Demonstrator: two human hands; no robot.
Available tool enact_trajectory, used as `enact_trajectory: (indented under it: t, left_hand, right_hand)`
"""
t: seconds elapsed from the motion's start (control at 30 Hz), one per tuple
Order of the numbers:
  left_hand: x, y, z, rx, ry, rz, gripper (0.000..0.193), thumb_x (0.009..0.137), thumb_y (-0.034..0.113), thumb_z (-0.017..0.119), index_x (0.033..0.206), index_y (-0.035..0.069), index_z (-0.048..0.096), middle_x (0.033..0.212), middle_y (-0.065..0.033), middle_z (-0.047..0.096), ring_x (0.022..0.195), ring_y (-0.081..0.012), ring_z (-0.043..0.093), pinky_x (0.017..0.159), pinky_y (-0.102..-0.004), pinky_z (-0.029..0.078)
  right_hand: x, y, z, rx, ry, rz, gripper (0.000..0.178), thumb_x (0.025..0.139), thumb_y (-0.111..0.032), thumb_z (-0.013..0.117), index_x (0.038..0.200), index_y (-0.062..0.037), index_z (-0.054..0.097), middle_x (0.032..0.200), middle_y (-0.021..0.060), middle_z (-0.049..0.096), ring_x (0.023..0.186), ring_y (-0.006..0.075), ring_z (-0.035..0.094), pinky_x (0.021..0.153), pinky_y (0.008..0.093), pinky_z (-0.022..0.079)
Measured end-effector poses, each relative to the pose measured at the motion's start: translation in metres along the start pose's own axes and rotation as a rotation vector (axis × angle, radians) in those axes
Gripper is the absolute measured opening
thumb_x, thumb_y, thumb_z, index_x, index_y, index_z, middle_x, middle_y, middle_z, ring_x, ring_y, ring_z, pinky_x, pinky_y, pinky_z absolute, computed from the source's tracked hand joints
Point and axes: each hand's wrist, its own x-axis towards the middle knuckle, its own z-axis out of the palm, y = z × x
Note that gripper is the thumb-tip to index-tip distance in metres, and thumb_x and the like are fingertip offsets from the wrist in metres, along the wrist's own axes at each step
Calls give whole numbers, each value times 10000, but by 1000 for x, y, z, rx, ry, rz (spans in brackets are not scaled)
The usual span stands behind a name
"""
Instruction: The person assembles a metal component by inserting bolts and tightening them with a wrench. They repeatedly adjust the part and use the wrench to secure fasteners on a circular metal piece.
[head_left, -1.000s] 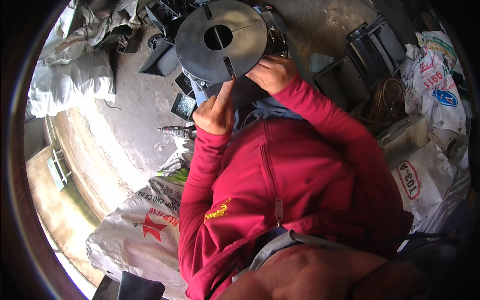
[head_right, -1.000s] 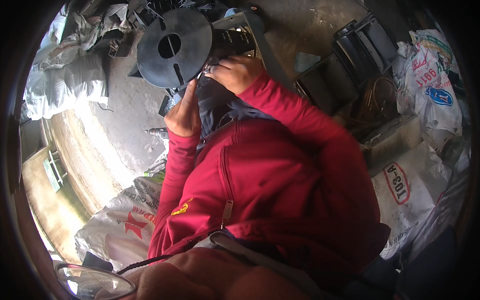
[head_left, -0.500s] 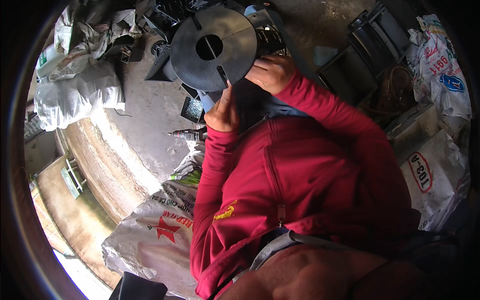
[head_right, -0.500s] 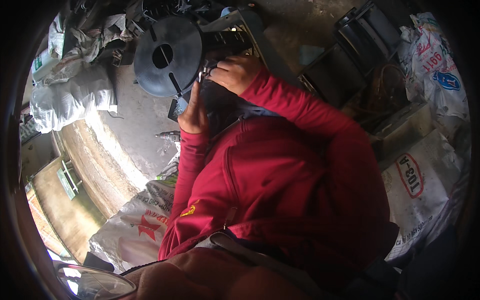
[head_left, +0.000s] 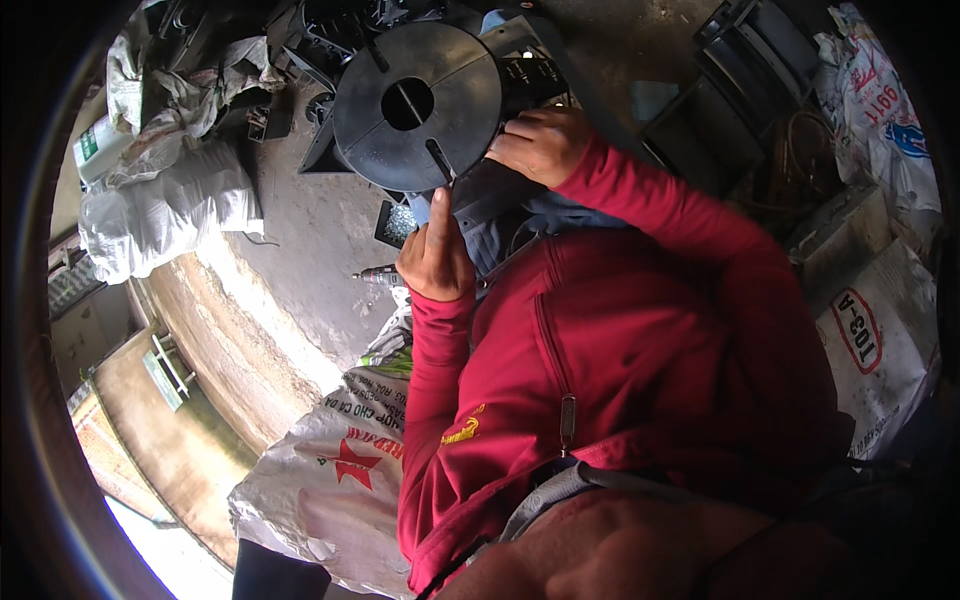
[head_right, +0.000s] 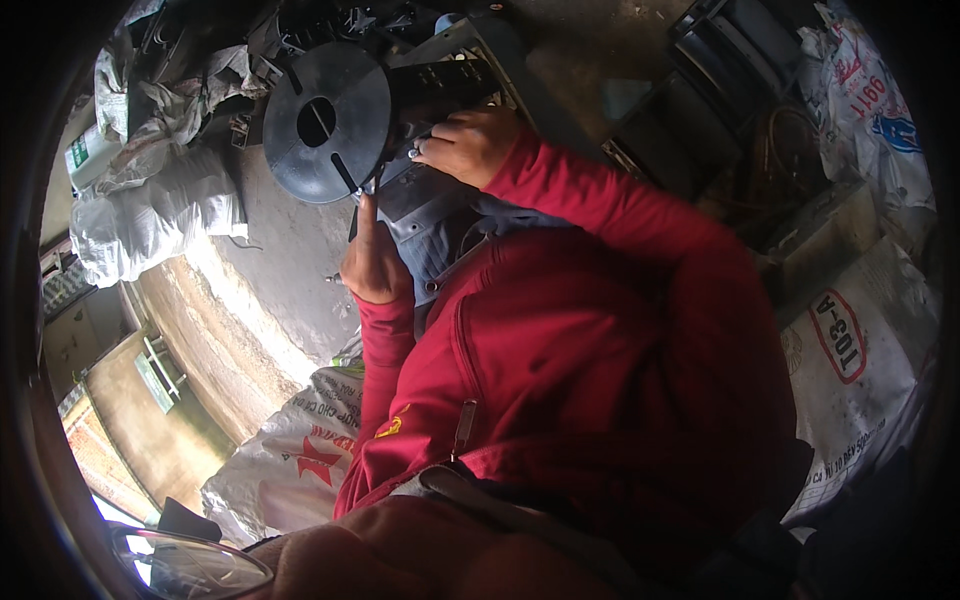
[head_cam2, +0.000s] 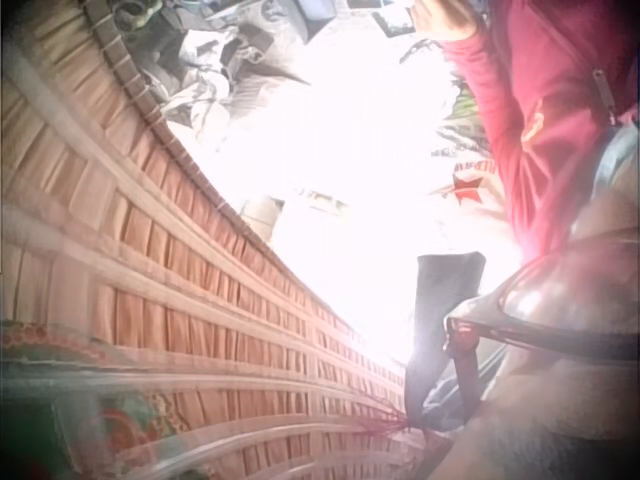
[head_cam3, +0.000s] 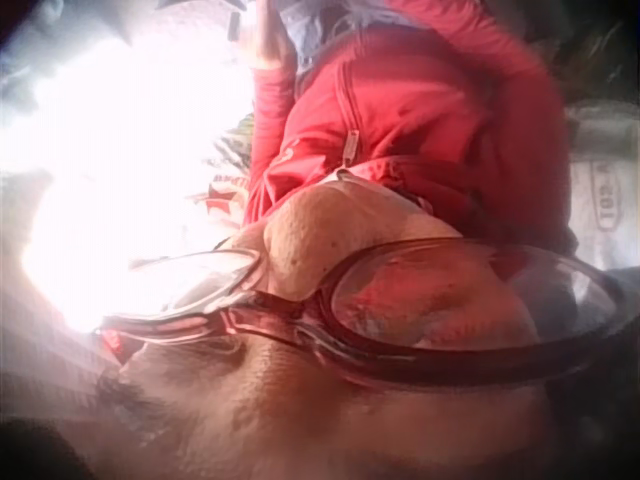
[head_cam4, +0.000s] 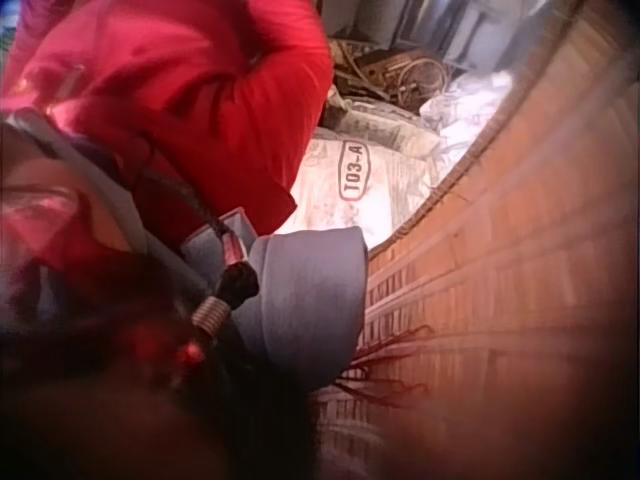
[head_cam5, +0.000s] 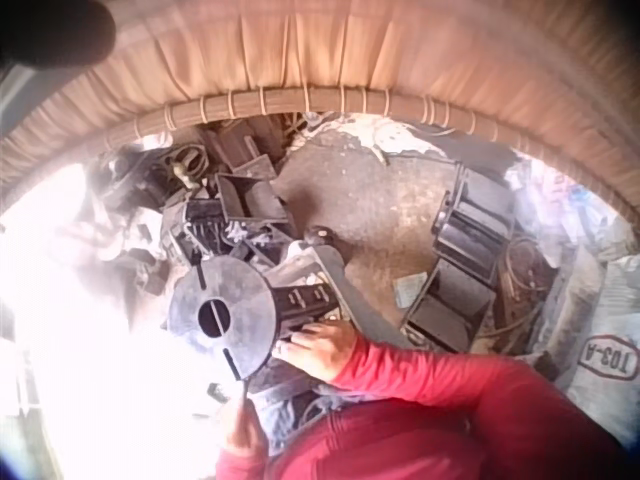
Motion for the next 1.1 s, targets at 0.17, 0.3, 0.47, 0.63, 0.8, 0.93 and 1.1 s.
enact_trajectory:
  t: [0.17, 0.3, 0.47, 0.63, 0.8, 0.93, 1.1]
  left_hand:
    - [5, -6, 26, 11, -140, -52, 500, 786, -93, 530, 1281, -24, 514, 670, -175, 598, 451, -213, 499, 460, -323, 407]
    - [1, 3, 8, 17, -60, 47, 506, 770, -64, 559, 1266, 38, 546, 633, -132, 552, 419, -240, 445, 440, -349, 371]
    - [-6, -11, 24, 36, -75, 46, 537, 732, -56, 589, 1254, 64, 564, 570, -93, 494, 408, -252, 410, 430, -343, 349]
    - [4, 7, 5, -38, -21, 62, 501, 819, -64, 530, 1305, 59, 522, 674, -190, 576, 450, -210, 483, 470, -309, 426]
    - [-19, -23, 28, 88, -205, -173, 508, 822, -43, 550, 1311, 95, 526, 827, -176, 665, 404, -183, 429, 435, -297, 391]
    - [-19, -5, 7, 6, -70, -28, 489, 835, -51, 519, 1313, 55, 514, 568, -99, 502, 414, -142, 390, 422, -283, 359]
    - [-2, 10, 2, -175, 225, 219, 458, 827, -63, 498, 1284, -28, 512, 561, -86, 502, 427, -135, 418, 437, -272, 378]
  right_hand:
    - [0, -5, -2, 5, -64, 23, 128, 706, -166, 732, 769, -124, 629, 691, -28, 549, 610, 154, 584, 544, 287, 501]
    - [1, -3, -2, -1, -34, 54, 102, 737, -229, 702, 761, -154, 637, 691, -30, 559, 627, 156, 591, 543, 298, 494]
    - [-4, -5, 3, 0, -74, 49, 99, 753, -253, 688, 765, -165, 645, 697, -30, 564, 639, 159, 597, 548, 299, 494]
    - [0, -1, 1, -9, 4, 51, 113, 758, -254, 684, 738, -161, 623, 701, -30, 560, 647, 160, 597, 545, 308, 495]
    - [4, -8, -1, 13, 18, 21, 154, 712, -190, 752, 738, -132, 612, 641, -21, 508, 576, 146, 565, 488, 291, 473]
    - [0, -5, -2, 5, 20, 3, 160, 715, -193, 750, 725, -129, 603, 639, -20, 509, 581, 148, 569, 498, 289, 475]
    - [0, -3, 1, -23, -73, 51, 88, 769, -251, 669, 763, -165, 650, 728, -36, 588, 656, 156, 603, 581, 296, 504]
